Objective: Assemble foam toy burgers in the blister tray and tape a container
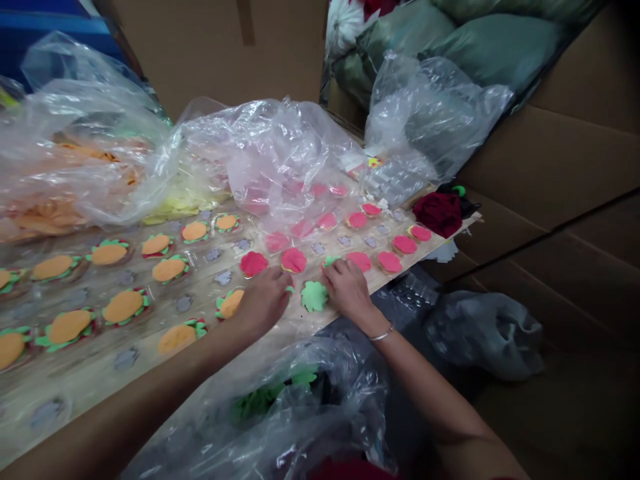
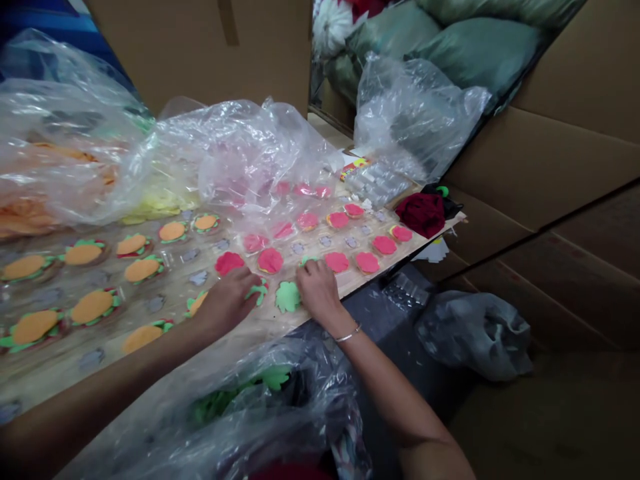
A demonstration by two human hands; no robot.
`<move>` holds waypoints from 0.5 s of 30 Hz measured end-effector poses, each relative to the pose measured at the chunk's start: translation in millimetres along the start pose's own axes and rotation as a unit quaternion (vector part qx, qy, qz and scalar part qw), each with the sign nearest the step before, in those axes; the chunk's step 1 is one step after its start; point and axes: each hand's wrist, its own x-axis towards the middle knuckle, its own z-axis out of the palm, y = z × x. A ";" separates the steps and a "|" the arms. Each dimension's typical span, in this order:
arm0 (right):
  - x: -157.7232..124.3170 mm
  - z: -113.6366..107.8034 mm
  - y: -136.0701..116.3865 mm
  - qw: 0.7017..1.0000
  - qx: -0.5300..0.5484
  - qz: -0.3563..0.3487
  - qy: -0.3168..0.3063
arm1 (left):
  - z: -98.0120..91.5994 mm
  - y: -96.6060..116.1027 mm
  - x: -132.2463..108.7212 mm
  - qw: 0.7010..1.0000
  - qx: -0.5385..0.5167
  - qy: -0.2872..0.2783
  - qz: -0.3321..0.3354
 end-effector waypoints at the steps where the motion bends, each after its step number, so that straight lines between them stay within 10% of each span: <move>1: -4.6 0.8 -3.1 0.999 0.003 -0.043 -0.004 | 0.5 8.2 -4.3 0.999 0.009 -0.036 0.038; 5: -18.3 8.5 -12.0 0.991 0.020 -0.133 -0.017 | 14.3 31.7 -17.3 0.987 0.023 -0.127 0.101; 15: -28.0 7.7 -15.4 0.977 0.183 -0.107 0.031 | 20.8 24.3 -6.9 0.992 -0.098 0.011 0.074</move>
